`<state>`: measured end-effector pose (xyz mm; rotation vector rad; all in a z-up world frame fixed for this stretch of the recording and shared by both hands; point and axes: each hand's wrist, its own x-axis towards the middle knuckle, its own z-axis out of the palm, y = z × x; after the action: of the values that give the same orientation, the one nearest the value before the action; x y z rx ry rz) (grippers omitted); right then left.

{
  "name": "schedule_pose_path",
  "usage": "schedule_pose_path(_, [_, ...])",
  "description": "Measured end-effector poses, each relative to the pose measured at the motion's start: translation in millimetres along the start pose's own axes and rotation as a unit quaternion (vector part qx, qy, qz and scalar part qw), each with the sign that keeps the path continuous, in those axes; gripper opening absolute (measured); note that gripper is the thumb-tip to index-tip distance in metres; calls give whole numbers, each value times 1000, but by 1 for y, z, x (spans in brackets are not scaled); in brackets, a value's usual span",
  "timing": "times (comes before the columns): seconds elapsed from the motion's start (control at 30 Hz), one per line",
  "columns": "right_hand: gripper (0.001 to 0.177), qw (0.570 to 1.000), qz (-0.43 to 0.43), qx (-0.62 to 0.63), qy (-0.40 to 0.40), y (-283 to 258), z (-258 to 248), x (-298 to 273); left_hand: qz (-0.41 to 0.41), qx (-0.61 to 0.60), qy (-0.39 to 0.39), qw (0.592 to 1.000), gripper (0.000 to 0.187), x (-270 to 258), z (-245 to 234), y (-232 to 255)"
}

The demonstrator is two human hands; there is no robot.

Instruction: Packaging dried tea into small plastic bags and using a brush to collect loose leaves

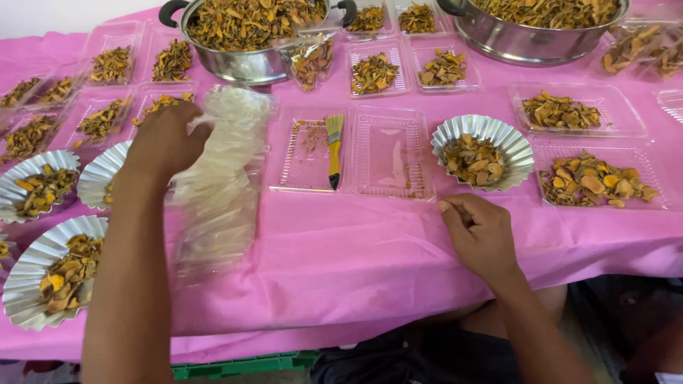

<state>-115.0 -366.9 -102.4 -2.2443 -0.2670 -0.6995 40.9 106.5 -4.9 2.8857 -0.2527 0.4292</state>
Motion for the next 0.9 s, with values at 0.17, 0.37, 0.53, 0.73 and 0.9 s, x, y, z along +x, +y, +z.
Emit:
schedule_pose_path(0.17, [17,1000,2,3,10,4,2,0,-126,2,-57,990,64,60,3,28])
schedule_pose_path(0.37, [10,998,3,57,31,-5,-2,7,-201,-6,-48,978,73,122,72,-62])
schedule_pose_path(0.53, [19,1000,-3,28,-2,-5,-3,3,-246,-198,88,945,46,78,26,-22])
schedule_pose_path(0.73, [15,999,-6,43,8,-4,-1,2,-138,-368,173,903,18,32,-41,28])
schedule_pose_path(0.9, [12,996,-61,55,38,-1,1,1,-11,-471,108,876,19,-13,-90,114])
